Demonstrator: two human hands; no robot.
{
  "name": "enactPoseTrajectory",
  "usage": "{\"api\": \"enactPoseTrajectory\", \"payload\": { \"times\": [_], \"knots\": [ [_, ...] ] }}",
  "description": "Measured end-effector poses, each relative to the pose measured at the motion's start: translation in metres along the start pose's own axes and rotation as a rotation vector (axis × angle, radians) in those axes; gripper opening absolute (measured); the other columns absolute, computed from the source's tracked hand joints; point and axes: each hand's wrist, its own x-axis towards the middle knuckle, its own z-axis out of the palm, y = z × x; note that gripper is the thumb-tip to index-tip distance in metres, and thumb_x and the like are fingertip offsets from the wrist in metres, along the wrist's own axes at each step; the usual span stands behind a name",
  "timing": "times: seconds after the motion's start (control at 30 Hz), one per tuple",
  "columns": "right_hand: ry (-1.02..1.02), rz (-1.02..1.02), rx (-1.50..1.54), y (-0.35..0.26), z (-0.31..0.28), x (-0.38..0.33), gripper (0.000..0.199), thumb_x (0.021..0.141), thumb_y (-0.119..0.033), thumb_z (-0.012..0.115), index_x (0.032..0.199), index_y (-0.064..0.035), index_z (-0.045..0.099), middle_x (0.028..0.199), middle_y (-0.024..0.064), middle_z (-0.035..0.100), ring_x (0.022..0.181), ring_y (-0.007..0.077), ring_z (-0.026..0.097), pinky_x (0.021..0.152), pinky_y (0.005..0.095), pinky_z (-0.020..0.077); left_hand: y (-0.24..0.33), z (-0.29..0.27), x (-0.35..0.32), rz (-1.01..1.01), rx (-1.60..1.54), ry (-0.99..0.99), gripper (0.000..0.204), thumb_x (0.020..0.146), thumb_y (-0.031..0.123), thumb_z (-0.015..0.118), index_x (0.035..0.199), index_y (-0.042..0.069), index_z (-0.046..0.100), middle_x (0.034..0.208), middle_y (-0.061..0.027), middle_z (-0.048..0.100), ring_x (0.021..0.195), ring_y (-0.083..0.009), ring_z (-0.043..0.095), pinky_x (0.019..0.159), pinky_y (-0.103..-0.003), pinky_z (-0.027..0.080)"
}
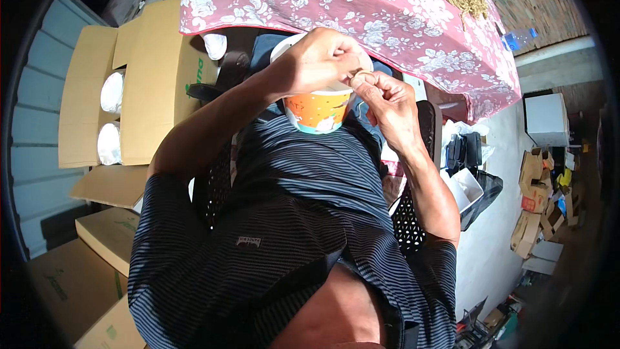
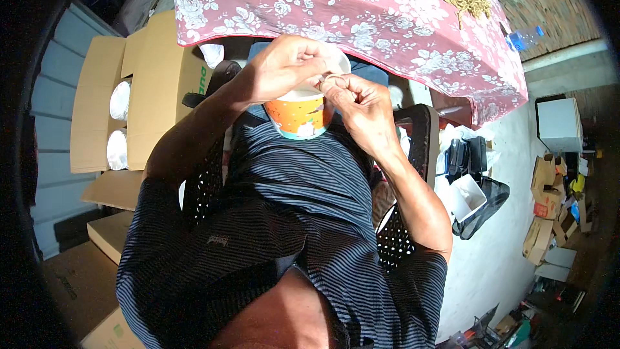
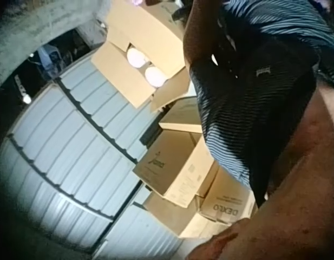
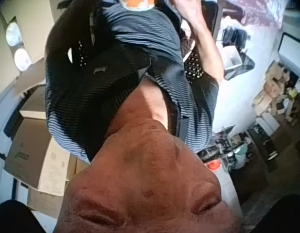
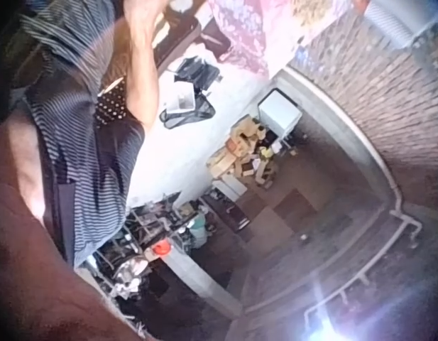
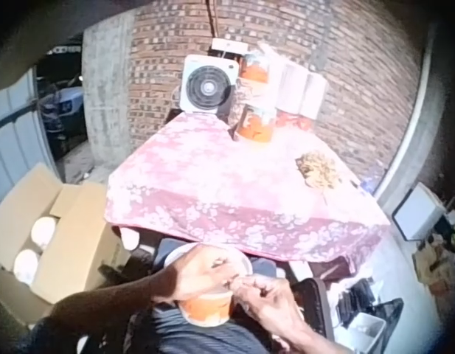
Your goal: Attaching elastic strings to paper buckets by threading them through pre-punched holes.
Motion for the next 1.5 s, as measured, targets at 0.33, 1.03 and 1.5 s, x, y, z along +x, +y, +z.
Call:
{"api": "enactPoseTrajectory", "payload": {
  "times": [0.33, 1.03, 1.5],
  "knots": [
    [0.02, 0.073, 0.028, 0.0, -0.004, 0.002, 0.017, 0.1, -0.021, 0.069, 0.097, -0.0049, 0.075, 0.073, -0.0047, 0.061, 0.051, 0.0017, 0.045, 0.046, 0.02, 0.0354, 0.011, 0.001, -0.009, -0.074, -0.007, -0.027, 0.024, 0.1, 0.016, 0.066, 0.112, -0.003, 0.074, 0.096, -0.0093, 0.074, 0.086, -0.0128, 0.069, 0.073, -0.026, 0.056],
    [-0.107, -0.15, -0.544, -0.052, -0.045, -0.077, 0.038, 0.1, 0.0, 0.057, 0.137, -0.0021, 0.048, 0.084, 0.0108, 0.067, 0.078, 0.0202, 0.07, 0.074, 0.0335, 0.0544, 0.005, 0.039, 0.03, -0.051, -0.332, -0.267, 0.019, 0.104, 0.013, 0.058, 0.106, -0.005, 0.066, 0.085, -0.0084, 0.07, 0.079, -0.0152, 0.069, 0.076, -0.029, 0.056],
    [-0.118, -0.339, -0.544, -0.069, -0.107, -0.07, 0.031, 0.075, 0.026, 0.049, 0.077, 0.001, 0.069, 0.085, 0.0091, 0.062, 0.082, 0.0199, 0.064, 0.076, 0.0304, 0.0504, 0.03, 0.077, 0.05, -0.171, 0.019, -0.78, 0.023, 0.099, 0.019, 0.062, 0.093, -0.002, 0.07, 0.075, -0.004, 0.069, 0.064, -0.0084, 0.06, 0.06, -0.024, 0.049]
  ]
}}
